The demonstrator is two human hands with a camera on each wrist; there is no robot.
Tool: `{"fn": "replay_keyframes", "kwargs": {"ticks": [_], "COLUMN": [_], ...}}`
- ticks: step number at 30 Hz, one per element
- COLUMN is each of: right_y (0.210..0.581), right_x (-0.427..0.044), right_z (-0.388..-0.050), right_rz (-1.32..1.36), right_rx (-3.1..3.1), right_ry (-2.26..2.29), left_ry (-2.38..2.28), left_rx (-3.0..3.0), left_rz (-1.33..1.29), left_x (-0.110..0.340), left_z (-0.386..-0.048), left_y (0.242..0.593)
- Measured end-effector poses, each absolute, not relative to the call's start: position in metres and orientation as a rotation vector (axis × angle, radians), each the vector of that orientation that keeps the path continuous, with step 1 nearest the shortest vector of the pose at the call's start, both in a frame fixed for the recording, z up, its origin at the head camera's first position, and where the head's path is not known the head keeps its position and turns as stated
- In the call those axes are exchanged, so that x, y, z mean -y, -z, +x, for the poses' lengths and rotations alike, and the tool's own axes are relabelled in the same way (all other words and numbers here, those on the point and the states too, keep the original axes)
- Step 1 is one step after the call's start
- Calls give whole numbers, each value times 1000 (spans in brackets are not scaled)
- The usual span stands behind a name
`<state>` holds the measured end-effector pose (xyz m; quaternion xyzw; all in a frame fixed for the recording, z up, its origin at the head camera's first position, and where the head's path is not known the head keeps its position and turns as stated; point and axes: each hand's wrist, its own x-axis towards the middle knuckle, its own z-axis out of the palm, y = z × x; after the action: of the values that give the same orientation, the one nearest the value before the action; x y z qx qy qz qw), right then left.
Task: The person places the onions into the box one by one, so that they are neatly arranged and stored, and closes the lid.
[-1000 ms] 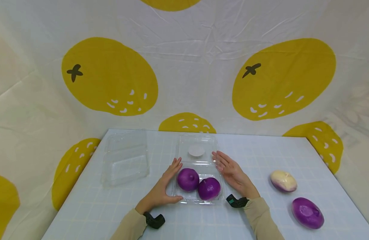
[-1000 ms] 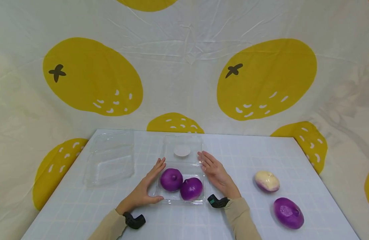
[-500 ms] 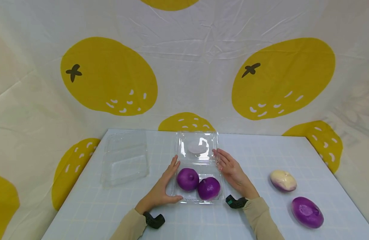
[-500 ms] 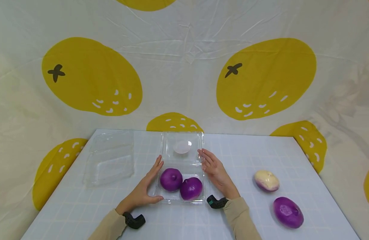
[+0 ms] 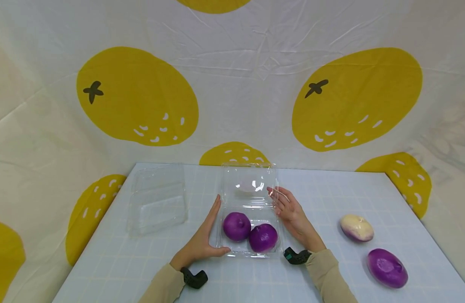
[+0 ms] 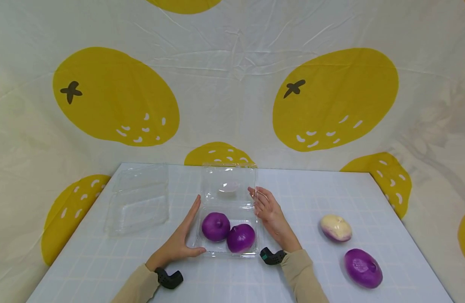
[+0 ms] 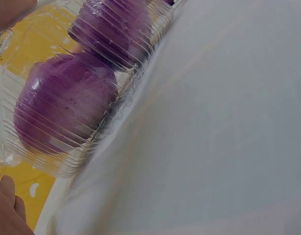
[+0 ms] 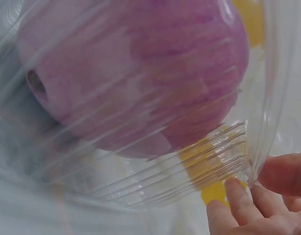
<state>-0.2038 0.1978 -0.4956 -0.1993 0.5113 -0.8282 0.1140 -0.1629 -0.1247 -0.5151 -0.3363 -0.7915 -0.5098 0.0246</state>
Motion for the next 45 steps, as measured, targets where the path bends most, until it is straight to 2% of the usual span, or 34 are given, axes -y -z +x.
{"fn": "replay_keyframes", "kwargs": {"ticks": [14, 24, 34, 45], "right_y": [491, 491, 490, 474], "right_x": [-197, -197, -202, -211], "right_z": [-200, -200, -203, -196], "right_rz": [-526, -522, -669, -563], "right_rx": [-1567, -1648, -1912, -2119], "right_ry": [2394, 2367, 2215, 1985], "left_ry": [1609, 1611, 1570, 1556], "left_rx": [2332, 2237, 2315, 2335], "left_rz": [-1043, -1058, -993, -994], "left_x": [124, 120, 124, 125], "left_z": [-164, -152, -165, -166], "left_y": [516, 484, 518, 520]}}
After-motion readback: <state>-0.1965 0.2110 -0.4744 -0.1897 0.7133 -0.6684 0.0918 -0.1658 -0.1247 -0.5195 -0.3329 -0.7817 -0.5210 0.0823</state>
